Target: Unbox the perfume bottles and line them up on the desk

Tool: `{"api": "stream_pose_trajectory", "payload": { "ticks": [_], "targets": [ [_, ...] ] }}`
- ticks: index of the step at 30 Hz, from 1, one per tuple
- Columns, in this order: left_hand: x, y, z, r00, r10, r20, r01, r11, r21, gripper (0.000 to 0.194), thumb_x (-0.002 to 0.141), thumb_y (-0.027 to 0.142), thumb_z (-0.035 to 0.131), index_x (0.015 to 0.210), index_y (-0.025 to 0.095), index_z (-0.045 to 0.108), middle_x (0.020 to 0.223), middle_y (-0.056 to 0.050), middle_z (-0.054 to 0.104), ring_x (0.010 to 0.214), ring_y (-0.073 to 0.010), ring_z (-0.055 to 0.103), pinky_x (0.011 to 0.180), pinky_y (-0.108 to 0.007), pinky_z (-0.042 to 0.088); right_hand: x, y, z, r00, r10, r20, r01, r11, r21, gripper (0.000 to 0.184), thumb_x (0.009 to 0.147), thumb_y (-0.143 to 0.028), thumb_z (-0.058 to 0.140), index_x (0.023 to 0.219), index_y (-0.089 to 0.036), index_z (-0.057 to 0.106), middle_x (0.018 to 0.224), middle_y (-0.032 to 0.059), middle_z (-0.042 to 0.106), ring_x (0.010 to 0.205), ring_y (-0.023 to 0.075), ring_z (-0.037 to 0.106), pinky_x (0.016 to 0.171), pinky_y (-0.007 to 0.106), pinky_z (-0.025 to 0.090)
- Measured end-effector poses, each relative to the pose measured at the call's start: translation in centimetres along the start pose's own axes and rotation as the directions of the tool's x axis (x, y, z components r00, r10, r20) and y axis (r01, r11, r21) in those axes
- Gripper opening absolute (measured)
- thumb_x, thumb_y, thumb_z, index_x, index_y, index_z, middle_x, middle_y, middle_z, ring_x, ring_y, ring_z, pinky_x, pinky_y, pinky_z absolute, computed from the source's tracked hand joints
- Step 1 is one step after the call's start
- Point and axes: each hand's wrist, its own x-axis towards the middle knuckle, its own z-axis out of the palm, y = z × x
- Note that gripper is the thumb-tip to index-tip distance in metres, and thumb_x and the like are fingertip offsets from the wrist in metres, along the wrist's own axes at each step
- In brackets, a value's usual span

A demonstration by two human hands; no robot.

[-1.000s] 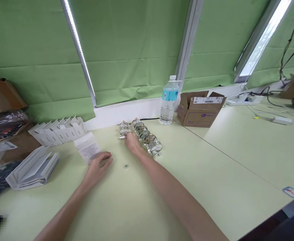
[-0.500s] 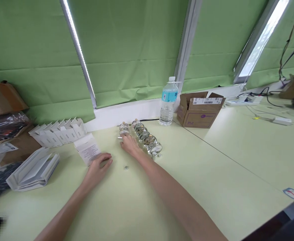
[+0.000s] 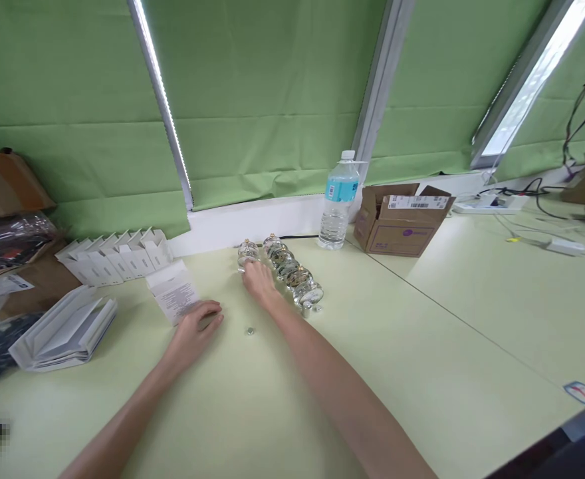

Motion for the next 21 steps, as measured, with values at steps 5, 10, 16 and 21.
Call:
{"api": "stream_pose_trajectory", "payload": {
  "ticks": [5, 10, 16, 21],
  "targets": [
    [-0.03, 0.02, 0.03, 1.0, 0.004, -0.005, -0.004, 1.0, 0.004, 0.015, 0.086, 0.028, 0.051, 0.094, 0.022, 0.063, 0.11, -0.003, 0.064, 0.106, -0.0183, 0.058, 0.093, -0.033, 0.045, -0.2, 0.38, -0.51, 0.999, -0.024, -0.033, 0.025, 1.0, 0.007, 0.036, 0.094, -0.023, 0.032, 0.119, -0.019, 0.058, 0.12, 0.0126, 0.059, 0.106, 0.0258, 0.056, 0.087, 0.033, 0.041],
    [-0.02, 0.14, -0.07, 1.0, -0.003, 0.0, 0.003, 1.0, 0.013, 0.016, 0.087, 0.029, 0.051, 0.095, 0.022, 0.063, 0.112, -0.004, 0.063, 0.107, -0.019, 0.058, 0.093, -0.034, 0.045, -0.31, -0.1, -0.39, 0.998, -0.045, -0.051, 0.046, 0.999, 0.011, 0.04, 0.093, -0.016, 0.031, 0.129, -0.016, 0.048, 0.123, 0.0162, 0.056, 0.106, 0.028, 0.056, 0.085, 0.036, 0.042],
    [-0.11, 0.15, -0.06, 1.0, -0.012, 0.005, 0.012, 1.0, 0.013, 0.016, 0.087, 0.03, 0.05, 0.095, 0.023, 0.063, 0.112, -0.003, 0.063, 0.108, -0.0186, 0.057, 0.094, -0.034, 0.045, -0.05, -0.35, -0.28, 0.999, -0.037, -0.034, 0.037, 0.999, 0.019, 0.034, 0.093, -0.015, 0.031, 0.121, -0.014, 0.051, 0.119, 0.017, 0.059, 0.101, 0.0282, 0.058, 0.083, 0.036, 0.042],
    [-0.11, 0.11, -0.05, 1.0, -0.013, 0.001, 0.013, 1.0, 0.016, 0.017, 0.087, 0.03, 0.05, 0.095, 0.023, 0.063, 0.113, -0.003, 0.063, 0.107, -0.0189, 0.058, 0.093, -0.034, 0.045, -0.22, -0.35, -0.64, 1.0, 0.007, -0.003, -0.007, 1.0, 0.027, 0.035, 0.094, -0.018, 0.032, 0.126, -0.014, 0.045, 0.113, 0.0158, 0.063, 0.1, 0.0277, 0.06, 0.081, 0.035, 0.043]
  ]
}}
